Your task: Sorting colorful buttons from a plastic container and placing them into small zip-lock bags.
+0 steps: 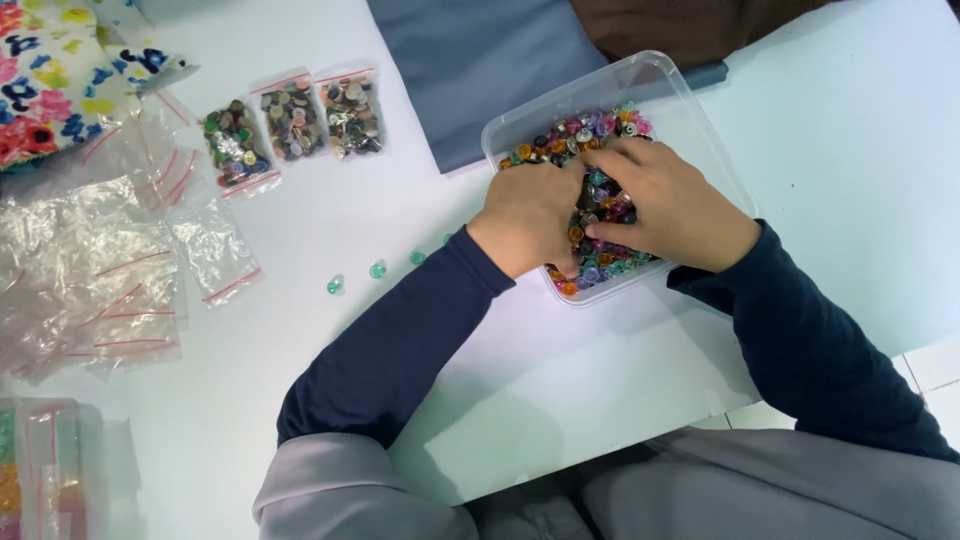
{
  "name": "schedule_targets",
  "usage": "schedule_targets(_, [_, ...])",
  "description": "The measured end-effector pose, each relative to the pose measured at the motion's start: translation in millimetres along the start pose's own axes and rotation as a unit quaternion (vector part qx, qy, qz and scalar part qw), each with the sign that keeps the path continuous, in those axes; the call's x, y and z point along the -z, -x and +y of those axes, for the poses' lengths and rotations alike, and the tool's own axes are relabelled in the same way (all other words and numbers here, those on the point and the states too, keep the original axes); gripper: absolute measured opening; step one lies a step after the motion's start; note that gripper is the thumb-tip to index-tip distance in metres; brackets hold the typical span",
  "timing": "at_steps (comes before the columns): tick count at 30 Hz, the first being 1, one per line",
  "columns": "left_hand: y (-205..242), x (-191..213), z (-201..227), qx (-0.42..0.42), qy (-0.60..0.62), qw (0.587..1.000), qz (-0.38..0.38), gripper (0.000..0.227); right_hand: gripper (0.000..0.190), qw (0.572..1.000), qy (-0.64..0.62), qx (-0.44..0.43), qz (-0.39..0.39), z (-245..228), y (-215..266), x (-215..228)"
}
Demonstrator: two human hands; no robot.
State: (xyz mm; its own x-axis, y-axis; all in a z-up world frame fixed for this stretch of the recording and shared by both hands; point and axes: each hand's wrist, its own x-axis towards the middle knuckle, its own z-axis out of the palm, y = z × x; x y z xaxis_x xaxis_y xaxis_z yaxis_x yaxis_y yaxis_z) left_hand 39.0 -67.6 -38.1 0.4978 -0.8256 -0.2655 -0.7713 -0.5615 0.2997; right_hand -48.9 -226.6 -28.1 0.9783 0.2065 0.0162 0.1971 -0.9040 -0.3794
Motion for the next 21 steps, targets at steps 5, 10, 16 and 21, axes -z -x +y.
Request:
schedule_targets(5, [-12, -11, -16, -0.043, 0.009, 0.997, 0.07, 0.053, 0.052, 0.998, -0.055, 0.006, 0.003, -1, -2, -1])
schedule_targets(10, [-11, -7, -34, -0.081, 0.096, 0.986, 0.111, 0.015, 0.028, 0.989, -0.133, 0.035, 0.05, -3, 3, 7])
schedule_targets(16, [-12, -8, -39, -0.098, 0.115, 0.978, 0.144, 0.014, 0.027, 0.972, -0.223, -0.038, 0.068, -1, 13, 10])
schedule_targets(21, [-14, -11, -40, -0.086, 0.098, 0.977, 0.17, 0.011, 0.025, 0.969, -0.199, -0.053, 0.138, 11, 13, 5])
